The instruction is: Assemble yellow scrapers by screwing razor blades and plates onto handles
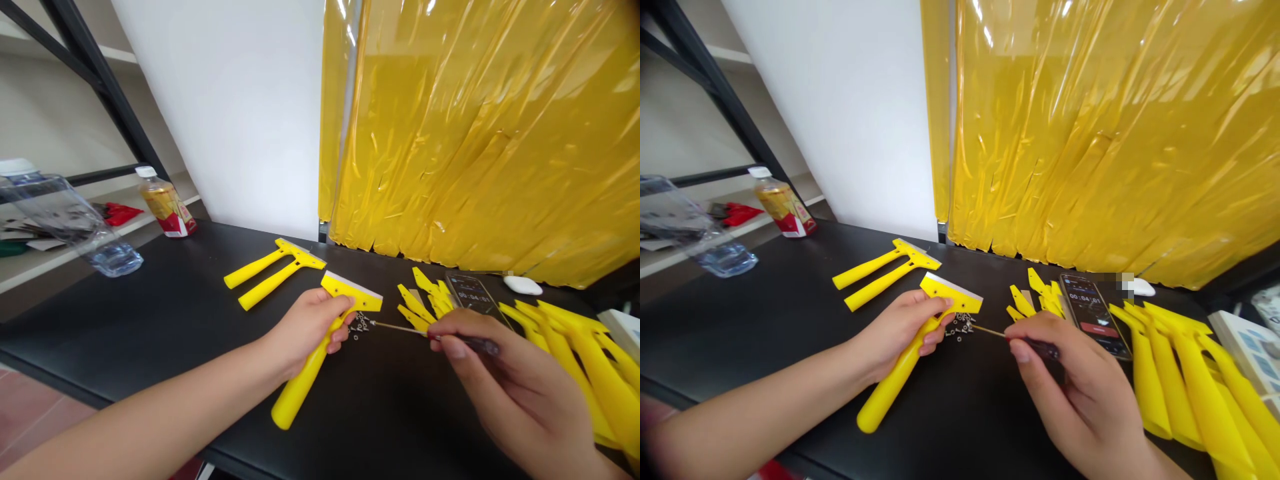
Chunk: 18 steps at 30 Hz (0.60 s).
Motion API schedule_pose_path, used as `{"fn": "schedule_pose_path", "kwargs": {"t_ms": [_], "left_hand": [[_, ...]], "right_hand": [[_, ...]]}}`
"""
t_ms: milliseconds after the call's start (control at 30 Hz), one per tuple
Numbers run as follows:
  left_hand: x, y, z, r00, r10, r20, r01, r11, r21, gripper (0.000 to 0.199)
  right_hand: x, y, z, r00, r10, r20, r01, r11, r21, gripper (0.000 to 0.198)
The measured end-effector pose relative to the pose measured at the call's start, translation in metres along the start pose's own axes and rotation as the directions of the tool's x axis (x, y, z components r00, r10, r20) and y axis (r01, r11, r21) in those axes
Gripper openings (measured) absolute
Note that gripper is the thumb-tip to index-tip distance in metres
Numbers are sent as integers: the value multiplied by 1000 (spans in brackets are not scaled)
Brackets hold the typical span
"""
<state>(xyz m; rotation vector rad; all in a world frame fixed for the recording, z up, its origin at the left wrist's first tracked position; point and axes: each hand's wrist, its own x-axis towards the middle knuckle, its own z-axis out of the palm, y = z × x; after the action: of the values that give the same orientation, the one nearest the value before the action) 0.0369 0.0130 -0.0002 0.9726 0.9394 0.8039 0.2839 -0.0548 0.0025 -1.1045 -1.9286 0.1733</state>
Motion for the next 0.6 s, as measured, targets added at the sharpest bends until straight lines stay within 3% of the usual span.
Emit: {"fn": "schedule_pose_path", "kwargs": {"t_ms": [100,600], "left_hand": [[-2,0,1,1000,-5,26,4,1000,24,31],[-4,-1,4,997,-33,64,29,997,65,35]], "right_hand": [[-2,0,-1,999,5,-45,-4,1000,25,18],[2,3,1,999,-47,2,47,999,-8,19]]}}
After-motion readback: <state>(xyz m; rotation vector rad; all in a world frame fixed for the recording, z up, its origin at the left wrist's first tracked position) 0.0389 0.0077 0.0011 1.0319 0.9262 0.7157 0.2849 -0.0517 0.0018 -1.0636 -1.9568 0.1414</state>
